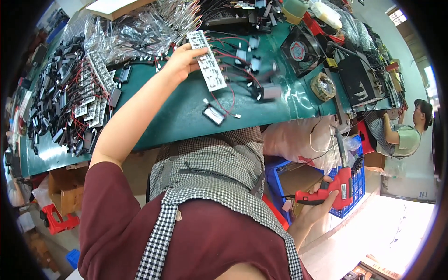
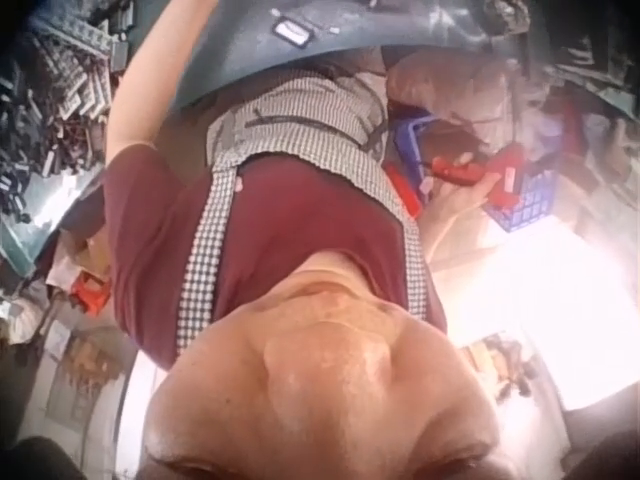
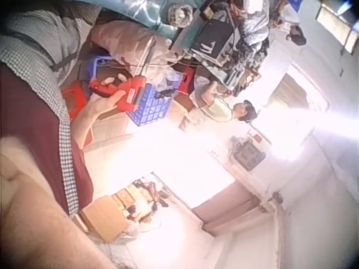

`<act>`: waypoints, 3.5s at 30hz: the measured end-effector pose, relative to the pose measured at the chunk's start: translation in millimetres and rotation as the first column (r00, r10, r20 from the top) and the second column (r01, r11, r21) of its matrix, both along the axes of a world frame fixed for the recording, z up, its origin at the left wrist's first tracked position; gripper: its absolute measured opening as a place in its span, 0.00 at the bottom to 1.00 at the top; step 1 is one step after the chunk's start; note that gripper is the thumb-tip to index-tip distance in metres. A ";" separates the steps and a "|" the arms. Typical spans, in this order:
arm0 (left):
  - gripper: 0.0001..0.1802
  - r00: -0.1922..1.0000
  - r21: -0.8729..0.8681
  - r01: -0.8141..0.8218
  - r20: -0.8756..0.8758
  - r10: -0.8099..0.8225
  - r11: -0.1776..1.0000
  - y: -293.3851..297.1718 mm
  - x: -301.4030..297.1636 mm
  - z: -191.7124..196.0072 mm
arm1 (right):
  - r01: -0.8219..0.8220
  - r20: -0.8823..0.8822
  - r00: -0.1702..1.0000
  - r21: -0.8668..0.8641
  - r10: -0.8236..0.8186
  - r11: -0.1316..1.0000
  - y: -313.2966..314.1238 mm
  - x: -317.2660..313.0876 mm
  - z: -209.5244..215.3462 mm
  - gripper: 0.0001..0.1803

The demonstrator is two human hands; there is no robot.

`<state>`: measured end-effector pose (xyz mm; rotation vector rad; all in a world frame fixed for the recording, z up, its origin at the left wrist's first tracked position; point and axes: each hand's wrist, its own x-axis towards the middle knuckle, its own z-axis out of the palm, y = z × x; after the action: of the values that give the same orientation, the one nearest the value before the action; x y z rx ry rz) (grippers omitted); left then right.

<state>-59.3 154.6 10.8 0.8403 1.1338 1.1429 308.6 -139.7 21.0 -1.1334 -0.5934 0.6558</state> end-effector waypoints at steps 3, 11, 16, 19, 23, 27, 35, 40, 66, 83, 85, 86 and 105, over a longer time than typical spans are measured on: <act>0.09 0.977 -0.035 -0.070 0.198 0.076 0.997 6.5 -6.0 -8.8 | -0.028 0.001 1.000 -0.023 0.028 0.999 5.0 -8.6 1.3 0.25; 0.17 0.540 0.351 0.290 -0.828 0.151 0.890 -29.1 0.7 3.2 | -0.121 0.020 0.992 -0.013 0.121 0.993 16.1 -31.5 5.1 0.26; 0.06 0.291 0.273 0.741 -0.954 0.073 0.613 -72.4 7.7 13.2 | -0.135 0.032 0.990 -0.023 0.135 0.991 18.3 -33.3 3.9 0.26; 0.06 0.280 0.223 0.782 -0.960 -0.009 0.581 -73.2 -9.4 11.4 | -0.108 0.024 0.994 -0.033 0.109 0.994 17.5 -33.4 3.0 0.27; 0.05 -0.158 0.007 0.706 -0.973 0.167 0.708 -58.6 -65.2 21.5 | -0.104 -0.010 0.995 -0.066 0.104 0.992 14.3 -27.6 -0.7 0.27; 0.07 -0.415 0.178 0.517 -0.803 0.427 0.837 -63.1 -76.0 31.2 | -0.085 -0.042 0.996 -0.026 0.084 0.996 18.6 -31.1 0.6 0.26; 0.12 0.198 0.239 0.725 -0.971 0.137 0.646 -102.8 39.9 12.8 | -0.140 0.033 0.989 -0.039 0.141 0.989 21.2 -37.4 5.3 0.27; 0.10 0.594 0.132 0.650 -0.703 -0.391 0.748 -83.1 40.0 14.0 | -0.148 0.014 0.989 -0.033 0.149 0.988 14.0 -26.6 -1.4 0.25; 0.32 0.185 0.337 0.592 -0.941 0.284 0.732 -91.6 100.5 -24.5 | -0.475 -0.561 0.615 0.298 0.554 0.828 111.9 -53.1 12.1 0.33; 0.11 0.076 0.343 0.135 -0.939 0.335 0.930 -66.1 -85.4 22.0 | -0.632 -0.711 0.314 0.337 0.629 0.697 179.6 -77.2 -35.3 0.36; 0.12 0.076 0.435 0.171 -0.901 0.428 0.884 -57.9 -81.8 21.1 | -0.633 -0.712 0.318 0.332 0.626 0.700 179.1 -78.6 -36.3 0.36; 0.12 0.042 0.407 0.241 -0.911 0.410 0.881 -50.1 -81.5 18.1 | -0.635 -0.708 0.321 0.332 0.629 0.698 179.0 -79.2 -36.5 0.35; 0.13 0.937 0.879 -0.025 -0.145 0.318 0.475 -18.1 -128.1 159.5 | -0.676 -0.661 0.283 0.377 0.695 0.633 178.9 -80.6 -37.5 0.33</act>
<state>-187.4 136.5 170.4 1.7744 0.8157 1.8743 228.1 39.3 -16.5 -0.3832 -0.2983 1.8058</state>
